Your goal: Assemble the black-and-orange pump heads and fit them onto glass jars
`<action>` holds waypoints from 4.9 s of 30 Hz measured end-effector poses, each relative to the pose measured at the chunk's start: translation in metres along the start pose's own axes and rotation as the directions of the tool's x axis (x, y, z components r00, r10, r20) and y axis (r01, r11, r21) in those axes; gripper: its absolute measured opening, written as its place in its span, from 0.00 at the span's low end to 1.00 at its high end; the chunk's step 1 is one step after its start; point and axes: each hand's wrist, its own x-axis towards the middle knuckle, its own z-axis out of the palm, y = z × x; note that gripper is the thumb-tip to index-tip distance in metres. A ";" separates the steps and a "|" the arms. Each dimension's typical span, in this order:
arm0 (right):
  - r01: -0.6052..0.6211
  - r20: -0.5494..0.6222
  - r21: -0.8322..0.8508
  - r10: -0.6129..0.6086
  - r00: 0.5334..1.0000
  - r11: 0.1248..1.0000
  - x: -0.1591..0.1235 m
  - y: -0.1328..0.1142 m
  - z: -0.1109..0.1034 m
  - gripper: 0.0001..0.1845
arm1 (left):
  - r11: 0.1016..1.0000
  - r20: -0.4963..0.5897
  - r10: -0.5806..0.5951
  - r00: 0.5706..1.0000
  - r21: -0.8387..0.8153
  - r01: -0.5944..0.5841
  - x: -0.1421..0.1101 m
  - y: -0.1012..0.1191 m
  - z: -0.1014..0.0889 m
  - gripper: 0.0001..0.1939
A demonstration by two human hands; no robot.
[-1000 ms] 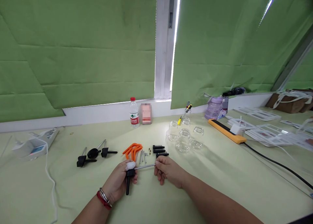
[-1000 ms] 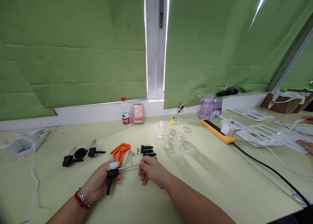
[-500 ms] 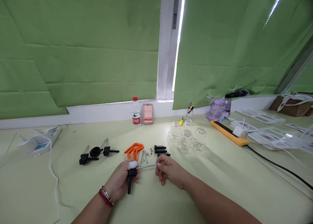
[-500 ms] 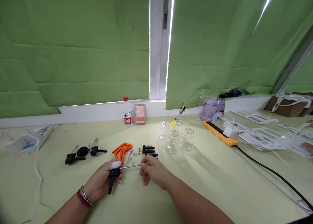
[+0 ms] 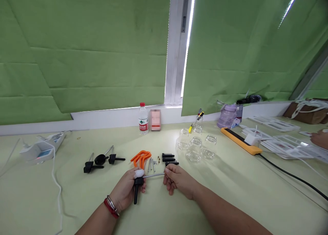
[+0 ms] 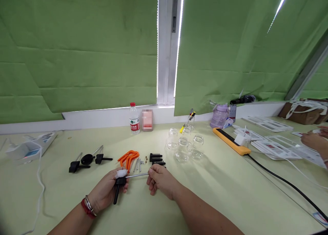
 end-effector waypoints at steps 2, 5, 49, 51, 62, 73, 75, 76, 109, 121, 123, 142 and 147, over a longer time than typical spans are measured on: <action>-0.006 0.016 0.014 0.006 1.000 1.000 0.000 0.000 -0.001 0.20 | 1.000 0.000 0.005 1.000 0.001 -0.005 0.001 0.000 -0.001 0.08; 0.008 0.036 0.021 -0.009 0.999 1.000 0.000 0.001 -0.002 0.20 | 1.000 -0.001 0.006 1.000 0.001 -0.006 0.002 -0.001 -0.001 0.09; 0.017 0.021 -0.036 -0.016 1.000 0.999 0.001 0.004 -0.001 0.21 | 1.000 -0.001 0.002 1.000 0.020 -0.002 -0.001 0.001 0.001 0.08; 0.019 0.024 -0.050 -0.018 1.000 0.999 0.001 0.004 -0.001 0.23 | 1.000 0.010 0.005 1.000 0.019 -0.005 -0.001 0.000 0.001 0.08; 0.018 0.037 -0.004 -0.018 0.999 1.000 0.001 0.002 -0.003 0.21 | 1.000 -0.006 -0.002 1.000 0.016 0.002 -0.002 0.002 0.003 0.07; 0.012 0.024 -0.040 -0.011 1.000 0.999 0.001 0.002 0.000 0.21 | 1.000 0.010 0.004 1.000 0.013 -0.004 0.000 0.000 0.001 0.09; 0.019 0.028 -0.038 -0.018 0.999 0.999 0.001 0.003 -0.001 0.21 | 1.000 0.020 0.008 1.000 0.015 -0.009 0.000 0.000 0.001 0.09; 0.021 0.030 -0.037 -0.020 0.999 0.999 0.001 0.004 -0.001 0.21 | 1.000 0.022 0.010 1.000 0.016 -0.011 -0.001 0.000 0.001 0.09; 0.013 0.045 -0.043 -0.011 0.999 0.999 0.001 0.004 -0.002 0.20 | 1.000 0.010 -0.020 1.000 0.020 0.020 -0.003 0.003 0.003 0.09; 0.018 0.065 -0.052 -0.015 0.998 0.998 0.001 0.005 -0.004 0.19 | 1.000 0.023 -0.015 1.000 0.025 0.015 -0.002 0.003 0.002 0.10; 0.013 0.064 -0.048 -0.010 0.998 0.999 0.001 0.004 -0.004 0.19 | 1.000 0.027 -0.020 0.999 0.020 0.020 -0.002 0.003 0.003 0.10; 0.000 0.008 -0.020 0.000 1.000 1.000 -0.002 0.000 0.001 0.17 | 0.999 0.143 0.048 0.988 -0.008 -0.048 -0.004 0.002 -0.001 0.09; 0.002 -0.019 0.022 -0.002 1.000 1.000 -0.001 0.000 0.001 0.17 | 0.997 0.271 0.069 0.960 -0.001 -0.072 -0.007 0.001 -0.003 0.09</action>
